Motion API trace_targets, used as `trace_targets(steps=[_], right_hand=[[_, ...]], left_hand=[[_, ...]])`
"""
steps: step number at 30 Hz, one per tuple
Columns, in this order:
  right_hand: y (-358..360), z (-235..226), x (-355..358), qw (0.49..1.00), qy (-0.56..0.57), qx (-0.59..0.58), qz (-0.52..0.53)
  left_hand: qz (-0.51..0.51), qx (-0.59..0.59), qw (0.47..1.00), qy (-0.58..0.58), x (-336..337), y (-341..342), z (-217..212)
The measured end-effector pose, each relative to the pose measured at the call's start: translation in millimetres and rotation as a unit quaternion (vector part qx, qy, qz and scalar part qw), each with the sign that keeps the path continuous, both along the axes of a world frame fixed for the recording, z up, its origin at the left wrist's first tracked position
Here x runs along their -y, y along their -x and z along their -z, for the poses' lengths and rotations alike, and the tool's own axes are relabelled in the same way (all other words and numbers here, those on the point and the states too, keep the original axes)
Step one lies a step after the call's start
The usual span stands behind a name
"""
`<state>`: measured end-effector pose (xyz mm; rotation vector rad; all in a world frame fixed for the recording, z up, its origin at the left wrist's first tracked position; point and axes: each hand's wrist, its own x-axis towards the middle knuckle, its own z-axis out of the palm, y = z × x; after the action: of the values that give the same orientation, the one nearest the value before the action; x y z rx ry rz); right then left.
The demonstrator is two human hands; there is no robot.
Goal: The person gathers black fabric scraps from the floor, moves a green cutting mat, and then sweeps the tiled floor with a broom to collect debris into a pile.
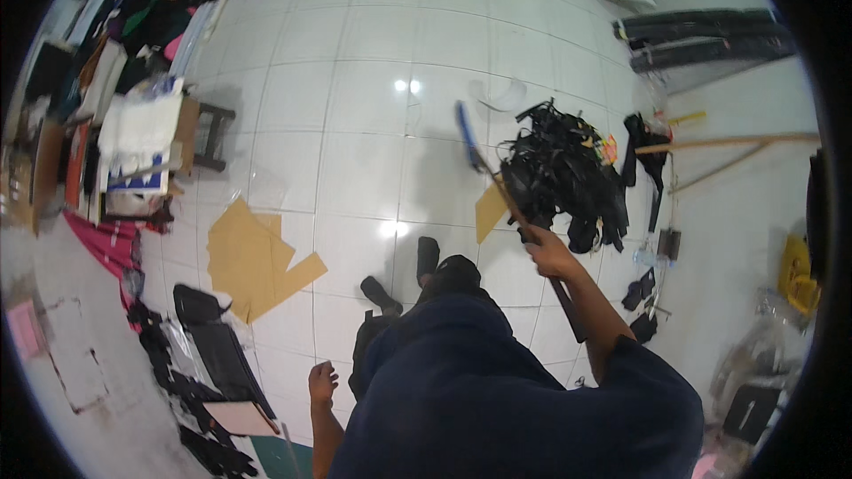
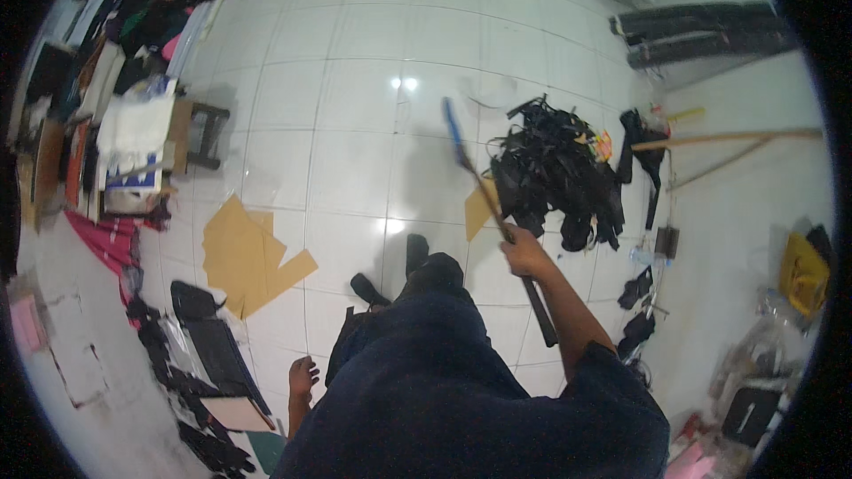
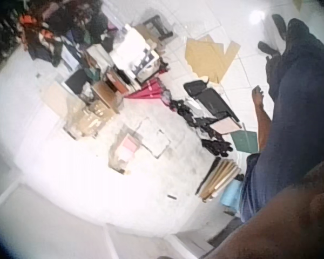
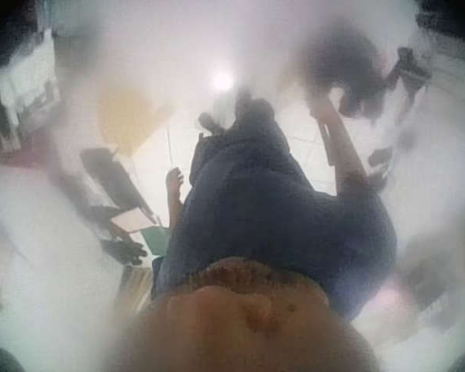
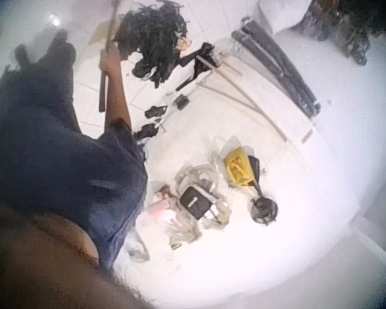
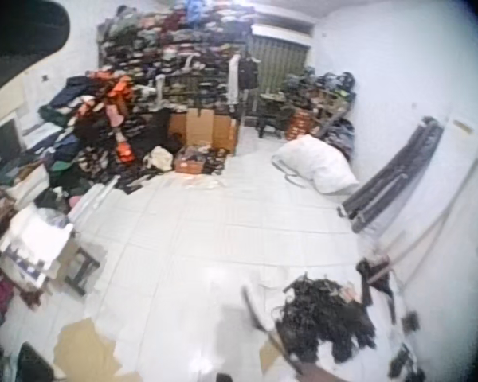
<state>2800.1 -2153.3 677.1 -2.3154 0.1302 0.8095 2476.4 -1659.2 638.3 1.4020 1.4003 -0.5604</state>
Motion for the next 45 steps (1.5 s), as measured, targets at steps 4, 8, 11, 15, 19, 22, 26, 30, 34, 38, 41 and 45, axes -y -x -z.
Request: trace_targets(steps=[4, 8, 11, 15, 19, 22, 26, 30, 34, 38, 41, 45], right_hand=[[-40.8, 4.0, -62.7, 0.946, -0.200, -0.179, 0.183], [-89.0, 85.5, -101.5, 0.955, -0.216, -0.158, 0.127], [-101.9, 156.5, -64.2, 0.987, -0.072, -0.006, -0.141], [-76.6, 183.0, 34.3, 0.970, 0.129, 0.017, -0.205], [-16.3, 99.7, 41.3, 0.917, -0.041, -0.061, 0.393], [78.4, 89.9, 67.1, 0.875, -0.124, 0.028, 0.467], [174.3, 74.0, 4.7, 0.790, -0.160, -0.057, 0.589], [305.8, 117.7, -86.2, 0.732, -0.105, -0.068, 0.670], [390.9, 127.6, -198.8, 0.772, -0.007, -0.145, 0.619], [436.1, 129.7, -262.2, 0.880, 0.070, -0.131, 0.451], [415.0, 164.1, -243.8, 0.827, 0.014, -0.139, 0.544], [343.3, 175.9, -153.1, 0.795, -0.031, -0.119, 0.594]], left_hand=[[0.037, -0.016, 0.999, -0.024, -19.6, -29.8, -15.0], [0.068, 0.028, 0.996, -0.045, -42.9, -67.8, -29.1], [0.079, 0.083, 0.992, -0.061, -46.9, -100.3, -41.0], [0.130, 0.129, 0.983, -0.009, -41.0, -128.3, -19.6], [0.256, 0.102, 0.961, 0.018, -69.7, -124.2, 20.5], [0.472, 0.139, 0.870, -0.020, -105.2, -123.5, 81.5], [0.686, 0.229, 0.686, -0.079, -161.2, -147.3, 139.7], [0.733, 0.058, 0.676, -0.053, -148.4, -160.6, 86.7], [0.544, 0.017, 0.839, 0.011, -126.1, -219.8, 34.6], [0.452, 0.080, 0.887, 0.055, -117.2, -273.9, 41.6], [0.499, 0.074, 0.863, 0.029, -82.1, -304.6, 32.8], [0.564, 0.059, 0.823, 0.041, -36.5, -324.2, 35.4]])
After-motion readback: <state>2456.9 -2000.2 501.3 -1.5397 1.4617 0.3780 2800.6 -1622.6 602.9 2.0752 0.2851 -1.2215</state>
